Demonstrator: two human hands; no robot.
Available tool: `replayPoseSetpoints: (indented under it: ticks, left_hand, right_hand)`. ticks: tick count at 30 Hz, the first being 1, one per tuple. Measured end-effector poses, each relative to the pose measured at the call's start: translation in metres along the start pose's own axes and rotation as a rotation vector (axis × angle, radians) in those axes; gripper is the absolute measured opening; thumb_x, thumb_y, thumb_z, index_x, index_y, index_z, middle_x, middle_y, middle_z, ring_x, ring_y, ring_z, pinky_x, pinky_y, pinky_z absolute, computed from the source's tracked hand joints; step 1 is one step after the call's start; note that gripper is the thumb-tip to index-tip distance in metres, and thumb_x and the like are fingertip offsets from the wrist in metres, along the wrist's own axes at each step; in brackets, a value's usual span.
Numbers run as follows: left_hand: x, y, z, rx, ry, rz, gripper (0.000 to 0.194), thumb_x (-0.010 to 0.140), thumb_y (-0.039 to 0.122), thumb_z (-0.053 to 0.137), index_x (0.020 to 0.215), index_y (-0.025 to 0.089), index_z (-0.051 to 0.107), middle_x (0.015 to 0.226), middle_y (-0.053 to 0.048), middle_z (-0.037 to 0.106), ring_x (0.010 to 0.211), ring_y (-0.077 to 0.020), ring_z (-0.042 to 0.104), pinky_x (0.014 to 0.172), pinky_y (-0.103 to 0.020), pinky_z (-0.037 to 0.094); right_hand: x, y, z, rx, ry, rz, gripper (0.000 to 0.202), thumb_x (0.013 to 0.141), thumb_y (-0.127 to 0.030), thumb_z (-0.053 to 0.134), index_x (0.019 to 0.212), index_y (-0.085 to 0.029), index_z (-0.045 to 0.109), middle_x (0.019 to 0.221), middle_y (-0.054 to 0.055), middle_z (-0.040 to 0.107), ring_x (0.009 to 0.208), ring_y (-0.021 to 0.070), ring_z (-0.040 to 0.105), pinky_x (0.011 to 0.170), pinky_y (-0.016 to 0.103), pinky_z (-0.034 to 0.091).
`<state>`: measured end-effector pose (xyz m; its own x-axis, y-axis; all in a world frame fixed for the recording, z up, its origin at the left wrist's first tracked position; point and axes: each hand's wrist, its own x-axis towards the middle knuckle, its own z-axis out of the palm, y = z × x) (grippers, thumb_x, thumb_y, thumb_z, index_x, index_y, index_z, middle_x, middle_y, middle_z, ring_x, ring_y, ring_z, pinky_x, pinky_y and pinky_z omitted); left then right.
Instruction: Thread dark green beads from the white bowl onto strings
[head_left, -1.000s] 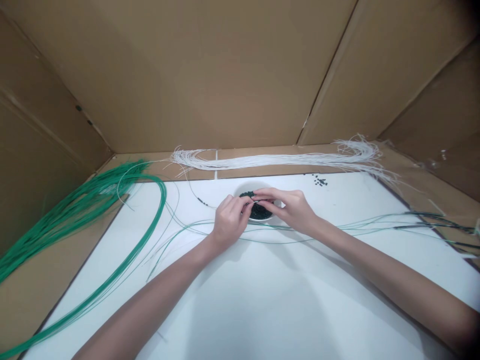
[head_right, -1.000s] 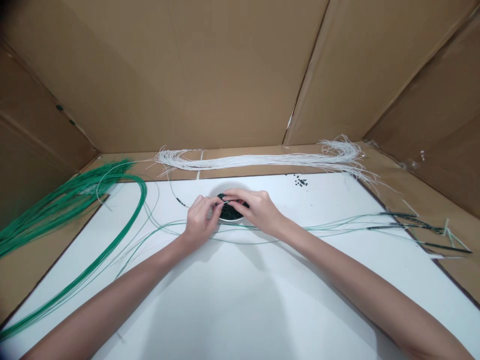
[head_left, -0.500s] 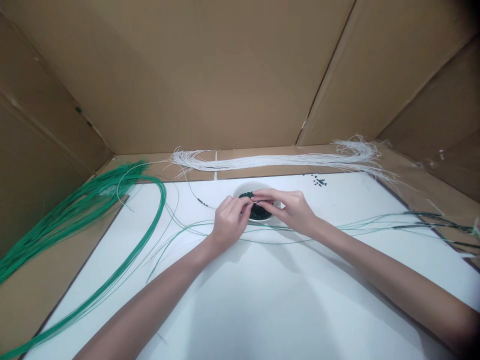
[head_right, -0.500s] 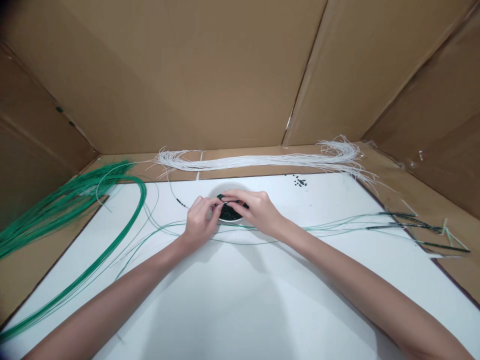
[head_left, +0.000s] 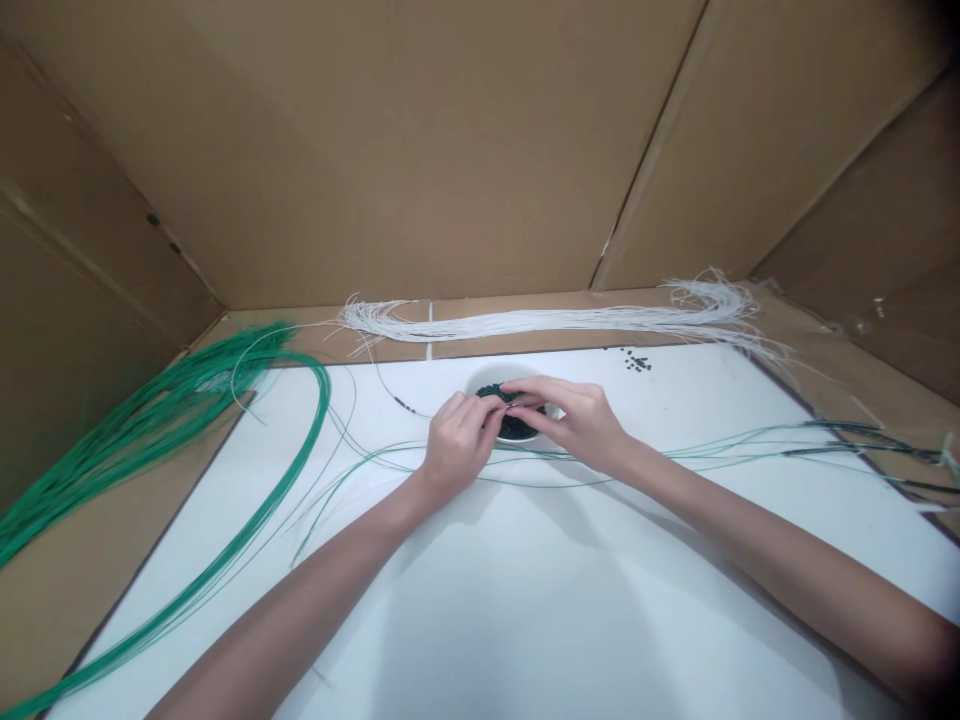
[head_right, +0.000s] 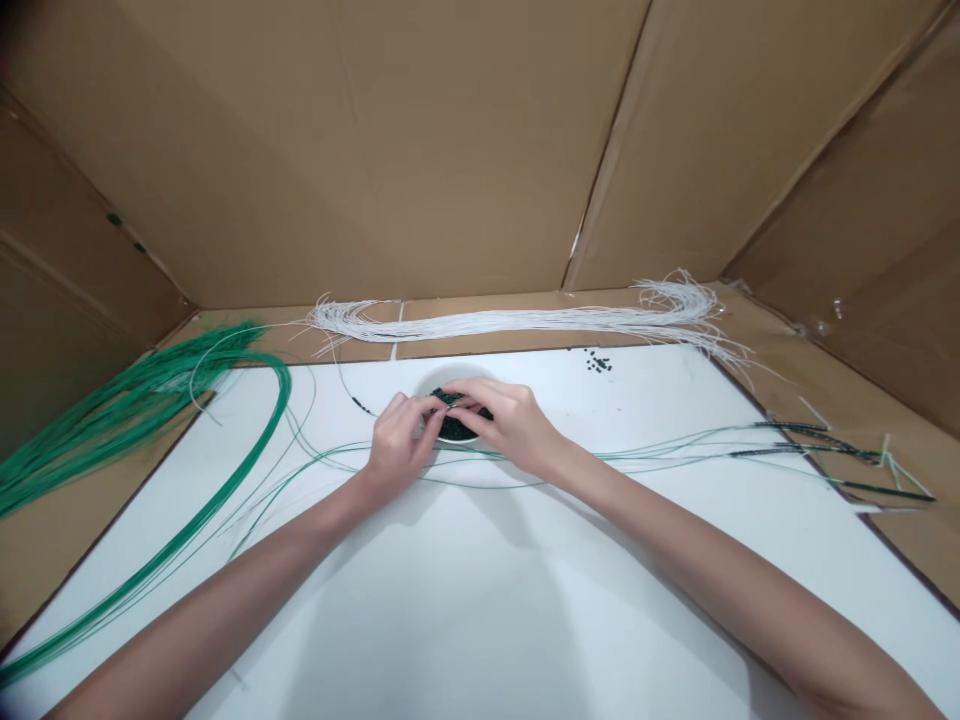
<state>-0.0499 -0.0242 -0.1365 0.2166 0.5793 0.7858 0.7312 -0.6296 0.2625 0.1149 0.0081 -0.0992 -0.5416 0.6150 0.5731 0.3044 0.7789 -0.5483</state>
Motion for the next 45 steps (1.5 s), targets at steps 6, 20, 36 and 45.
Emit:
replayPoseSetpoints:
  ticks: [6, 20, 36, 45]
  left_hand:
    - [-0.002, -0.003, 0.0, -0.004, -0.044, -0.022, 0.02, 0.082, 0.014, 0.046, 0.102, 0.015, 0.052, 0.081, -0.003, 0.063, 0.063, -0.0126, 0.044, 0.064, -0.025, 0.039]
    - [-0.002, -0.003, 0.002, -0.023, -0.005, -0.016, 0.009, 0.081, 0.018, 0.05, 0.089, 0.016, 0.055, 0.073, -0.002, 0.062, 0.061, -0.0117, 0.044, 0.061, -0.024, 0.039]
    - [-0.001, -0.001, 0.0, -0.017, 0.088, -0.112, 0.004, 0.081, 0.015, 0.047, 0.083, 0.016, 0.051, 0.066, -0.001, 0.055, 0.058, -0.0106, 0.043, 0.059, -0.024, 0.039]
    - [-0.002, -0.001, 0.0, -0.016, 0.114, -0.104, 0.006, 0.082, 0.016, 0.045, 0.085, 0.016, 0.05, 0.07, -0.002, 0.057, 0.059, -0.0111, 0.043, 0.06, -0.025, 0.039]
  right_hand:
    - [0.003, -0.001, 0.0, 0.007, 0.038, 0.017, 0.013, 0.078, -0.024, 0.052, 0.073, -0.019, 0.063, 0.095, 0.007, 0.061, 0.069, 0.013, 0.06, 0.061, 0.028, 0.053]
    - [0.006, -0.001, -0.002, 0.013, 0.03, 0.004, 0.012, 0.076, -0.017, 0.053, 0.071, -0.017, 0.063, 0.091, 0.008, 0.061, 0.07, 0.0131, 0.059, 0.058, 0.025, 0.048]
    - [0.003, 0.01, 0.0, 0.372, 0.176, 0.238, 0.01, 0.066, -0.029, 0.066, 0.07, -0.019, 0.067, 0.093, 0.006, 0.061, 0.077, 0.0156, 0.062, 0.074, 0.031, 0.054]
    - [0.0, 0.01, 0.003, 0.507, 0.205, 0.359, 0.014, 0.063, -0.025, 0.068, 0.074, -0.018, 0.067, 0.076, 0.003, 0.068, 0.071, 0.0159, 0.064, 0.073, 0.031, 0.053]
